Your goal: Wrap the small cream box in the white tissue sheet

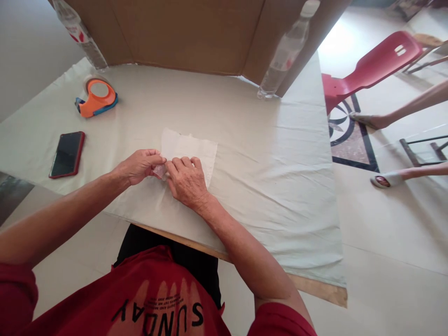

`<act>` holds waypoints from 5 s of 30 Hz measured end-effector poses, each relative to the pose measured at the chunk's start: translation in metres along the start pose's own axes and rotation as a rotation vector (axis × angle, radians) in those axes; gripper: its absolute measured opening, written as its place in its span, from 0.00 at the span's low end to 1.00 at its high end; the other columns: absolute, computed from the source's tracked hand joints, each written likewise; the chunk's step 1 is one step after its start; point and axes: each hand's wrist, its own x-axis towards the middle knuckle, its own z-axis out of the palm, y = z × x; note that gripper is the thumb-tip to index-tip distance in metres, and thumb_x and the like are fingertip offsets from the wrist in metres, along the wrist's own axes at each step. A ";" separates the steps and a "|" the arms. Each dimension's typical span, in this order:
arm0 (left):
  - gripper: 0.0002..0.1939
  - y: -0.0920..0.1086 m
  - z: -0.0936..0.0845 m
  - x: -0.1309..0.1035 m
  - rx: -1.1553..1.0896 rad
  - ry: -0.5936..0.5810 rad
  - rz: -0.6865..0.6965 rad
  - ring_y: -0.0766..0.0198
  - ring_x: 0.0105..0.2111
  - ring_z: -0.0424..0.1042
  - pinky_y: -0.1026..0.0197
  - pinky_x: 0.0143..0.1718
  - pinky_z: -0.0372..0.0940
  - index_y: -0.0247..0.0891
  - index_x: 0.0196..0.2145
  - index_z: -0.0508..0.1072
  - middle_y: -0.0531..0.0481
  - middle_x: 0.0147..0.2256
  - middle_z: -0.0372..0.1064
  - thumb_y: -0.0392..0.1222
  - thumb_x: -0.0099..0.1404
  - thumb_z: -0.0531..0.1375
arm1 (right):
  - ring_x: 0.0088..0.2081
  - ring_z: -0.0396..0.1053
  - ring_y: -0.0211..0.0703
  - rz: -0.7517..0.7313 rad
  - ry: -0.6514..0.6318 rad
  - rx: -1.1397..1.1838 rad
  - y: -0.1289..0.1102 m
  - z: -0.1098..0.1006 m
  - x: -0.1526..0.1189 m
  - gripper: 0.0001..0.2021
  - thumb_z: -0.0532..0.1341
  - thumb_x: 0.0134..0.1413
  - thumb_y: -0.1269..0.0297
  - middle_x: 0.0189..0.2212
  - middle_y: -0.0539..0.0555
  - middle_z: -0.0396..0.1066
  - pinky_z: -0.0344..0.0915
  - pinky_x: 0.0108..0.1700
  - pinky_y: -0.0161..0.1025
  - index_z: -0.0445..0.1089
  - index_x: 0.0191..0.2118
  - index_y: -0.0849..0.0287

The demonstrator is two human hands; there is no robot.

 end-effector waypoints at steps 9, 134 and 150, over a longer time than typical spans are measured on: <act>0.13 -0.005 0.003 -0.011 0.408 -0.121 0.344 0.64 0.28 0.69 0.58 0.33 0.68 0.35 0.36 0.78 0.49 0.29 0.72 0.39 0.53 0.58 | 0.46 0.70 0.48 0.069 0.030 0.333 0.017 -0.020 -0.003 0.04 0.60 0.58 0.65 0.42 0.55 0.78 0.55 0.52 0.46 0.69 0.40 0.57; 0.19 -0.055 0.019 0.016 0.633 0.048 0.956 0.54 0.46 0.71 0.52 0.48 0.68 0.38 0.52 0.67 0.43 0.47 0.73 0.36 0.62 0.58 | 0.41 0.73 0.45 0.404 0.106 0.490 0.040 -0.001 0.007 0.21 0.55 0.59 0.69 0.42 0.54 0.79 0.68 0.47 0.46 0.69 0.57 0.55; 0.26 -0.054 0.019 0.015 0.726 0.075 0.980 0.56 0.45 0.72 0.52 0.48 0.70 0.37 0.60 0.67 0.38 0.58 0.66 0.39 0.64 0.57 | 0.45 0.73 0.52 0.379 0.042 0.380 0.049 0.010 0.011 0.23 0.54 0.57 0.72 0.43 0.57 0.80 0.65 0.52 0.53 0.69 0.57 0.56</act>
